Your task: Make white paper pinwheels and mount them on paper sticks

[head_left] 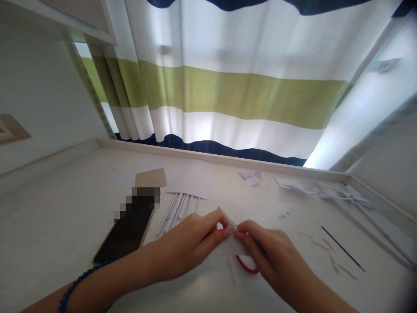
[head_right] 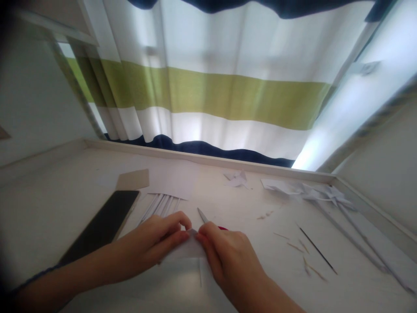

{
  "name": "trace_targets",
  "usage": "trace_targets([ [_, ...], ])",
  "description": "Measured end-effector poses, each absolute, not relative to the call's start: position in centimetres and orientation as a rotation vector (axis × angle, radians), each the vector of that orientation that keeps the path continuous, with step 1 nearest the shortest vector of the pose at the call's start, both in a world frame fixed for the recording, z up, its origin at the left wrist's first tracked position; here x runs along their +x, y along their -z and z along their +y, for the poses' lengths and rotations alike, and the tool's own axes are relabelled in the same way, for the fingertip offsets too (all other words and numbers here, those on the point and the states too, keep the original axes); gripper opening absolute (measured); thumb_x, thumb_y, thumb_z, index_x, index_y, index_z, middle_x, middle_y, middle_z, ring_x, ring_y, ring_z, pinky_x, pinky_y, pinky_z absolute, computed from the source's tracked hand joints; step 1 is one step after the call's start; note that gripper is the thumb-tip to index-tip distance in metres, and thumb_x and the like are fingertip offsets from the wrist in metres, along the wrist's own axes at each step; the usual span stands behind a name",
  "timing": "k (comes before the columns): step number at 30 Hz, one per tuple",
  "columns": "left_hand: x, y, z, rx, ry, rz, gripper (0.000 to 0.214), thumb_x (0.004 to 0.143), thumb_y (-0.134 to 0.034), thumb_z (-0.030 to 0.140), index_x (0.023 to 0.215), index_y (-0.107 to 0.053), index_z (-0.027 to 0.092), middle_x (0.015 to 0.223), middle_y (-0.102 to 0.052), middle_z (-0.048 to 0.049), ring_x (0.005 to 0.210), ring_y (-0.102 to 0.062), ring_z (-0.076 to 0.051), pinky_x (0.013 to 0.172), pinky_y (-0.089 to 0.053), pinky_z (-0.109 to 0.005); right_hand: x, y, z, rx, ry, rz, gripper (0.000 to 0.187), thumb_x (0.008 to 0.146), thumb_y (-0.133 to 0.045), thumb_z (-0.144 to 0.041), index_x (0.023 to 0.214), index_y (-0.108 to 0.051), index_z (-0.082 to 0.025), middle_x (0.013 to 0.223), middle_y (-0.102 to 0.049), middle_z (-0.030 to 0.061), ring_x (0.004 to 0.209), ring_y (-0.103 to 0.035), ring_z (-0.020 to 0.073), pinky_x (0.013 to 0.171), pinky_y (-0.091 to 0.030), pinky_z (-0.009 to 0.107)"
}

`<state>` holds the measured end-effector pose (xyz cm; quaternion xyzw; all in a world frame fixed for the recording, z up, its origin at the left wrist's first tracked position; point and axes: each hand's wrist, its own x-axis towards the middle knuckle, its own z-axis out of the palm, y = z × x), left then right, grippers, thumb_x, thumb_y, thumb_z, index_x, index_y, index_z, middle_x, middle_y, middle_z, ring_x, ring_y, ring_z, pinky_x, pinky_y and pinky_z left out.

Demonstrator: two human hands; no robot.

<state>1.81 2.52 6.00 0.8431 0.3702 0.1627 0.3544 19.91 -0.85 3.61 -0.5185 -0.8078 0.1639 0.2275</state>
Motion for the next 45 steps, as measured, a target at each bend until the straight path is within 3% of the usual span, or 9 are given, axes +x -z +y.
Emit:
trace_targets([
  [8,1.5,-4.3,4.5,1.863,-0.586,0.935,0.029,0.084,-0.037,0.035,0.078,-0.058,0.015,0.073,-0.06,-0.002,0.071,-0.057,-0.015,0.067,-0.043,-0.025,20.8,-3.4,-0.5,-1.631,-0.339,-2.177,0.019,0.087,-0.036,-0.031,0.091,-0.051,-0.02,0.064,-0.059,0.0006,0.059,-0.055,0.0154,0.054,-0.038,0.024],
  [12,0.8,-3.7,6.2,1.576,-0.686,0.906,0.024,0.079,-0.045,0.037,0.087,-0.051,0.014,0.081,-0.061,-0.0042,0.073,-0.061,-0.017,0.064,-0.047,-0.028,22.3,-1.6,-0.6,-1.886,-0.295,-2.303,0.012,0.075,-0.053,-0.029,0.072,-0.054,-0.018,0.074,-0.06,0.0064,0.065,-0.056,0.0207,0.058,-0.04,0.03],
  [14,0.7,-3.8,6.5,1.504,-0.728,0.894,0.022,0.077,-0.049,0.035,0.086,-0.05,0.015,0.083,-0.06,-0.0039,0.071,-0.061,-0.016,0.06,-0.048,-0.027,22.7,-0.9,-0.7,-1.929,-0.308,-2.306,0.006,0.071,-0.056,-0.021,0.074,-0.054,-0.016,0.077,-0.06,0.0087,0.068,-0.056,0.0225,0.061,-0.04,0.032],
  [21,0.5,-5.9,6.0,1.394,-0.681,0.92,0.017,0.064,-0.065,0.025,0.071,-0.056,0.013,0.052,-0.055,0.0041,0.048,-0.048,-0.007,0.048,-0.039,-0.018,23.1,-0.5,0.0,-1.944,-0.394,-2.231,0.008,0.064,-0.047,-0.009,0.064,-0.05,-0.017,0.063,-0.058,0.0074,0.061,-0.055,0.0247,0.055,-0.035,0.032],
  [24,0.4,-6.5,6.1,1.292,-0.75,0.903,0.024,0.061,-0.068,0.021,0.078,-0.053,0.014,0.054,-0.056,0.0052,0.045,-0.045,-0.005,0.045,-0.036,-0.016,23.5,-0.8,0.9,-1.866,-0.576,-2.129,0.007,0.063,-0.046,-0.01,0.063,-0.046,-0.018,0.058,-0.054,0.0022,0.055,-0.052,0.0188,0.05,-0.034,0.028],
  [28,-0.1,-6.2,7.1,1.224,-0.857,0.852,0.027,0.059,-0.07,0.021,0.066,-0.044,0.016,0.047,-0.05,0.0086,0.038,-0.037,-0.002,0.037,-0.026,-0.013,23.6,-2.6,1.6,-1.643,-0.927,-2.025,0.006,0.071,-0.043,-0.015,0.074,-0.047,-0.016,0.061,-0.052,-0.0016,0.054,-0.05,0.0117,0.047,-0.038,0.021],
  [32,0.3,-6.2,7.6,1.244,-0.878,0.806,0.029,0.058,-0.07,0.021,0.06,-0.042,0.017,0.041,-0.044,0.011,0.033,-0.032,-0.001,0.033,-0.021,-0.012,22.3,-5.8,1.2,-1.314,-1.255,-1.707,0.028,0.067,-0.06,-0.027,0.091,-0.049,-0.017,0.057,-0.044,-0.0063,0.049,-0.042,0.0093,0.048,-0.036,0.022],
  [37,2.2,-7.9,6.1,1.439,-0.625,0.838,0.023,0.058,-0.07,0.023,0.063,-0.047,0.016,0.046,-0.05,0.0084,0.033,-0.035,-0.002,0.031,-0.023,-0.013,20.2,-8.1,1.2,-1.267,-0.868,-1.574,0.014,0.07,-0.062,-0.025,0.078,-0.051,-0.019,0.062,-0.053,-0.0032,0.055,-0.049,0.0119,0.053,-0.04,0.025],
  [45,3.0,-8.3,5.0,1.438,-0.595,0.891,0.015,0.06,-0.065,0.019,0.067,-0.052,0.015,0.045,-0.048,0.0086,0.036,-0.035,-0.002,0.033,-0.024,-0.012,20.4,-7.9,0.8,-1.058,-1.134,-1.458,0.015,0.072,-0.06,-0.016,0.083,-0.05,-0.02,0.076,-0.061,-0.0007,0.065,-0.057,0.013,0.056,-0.044,0.023],
])
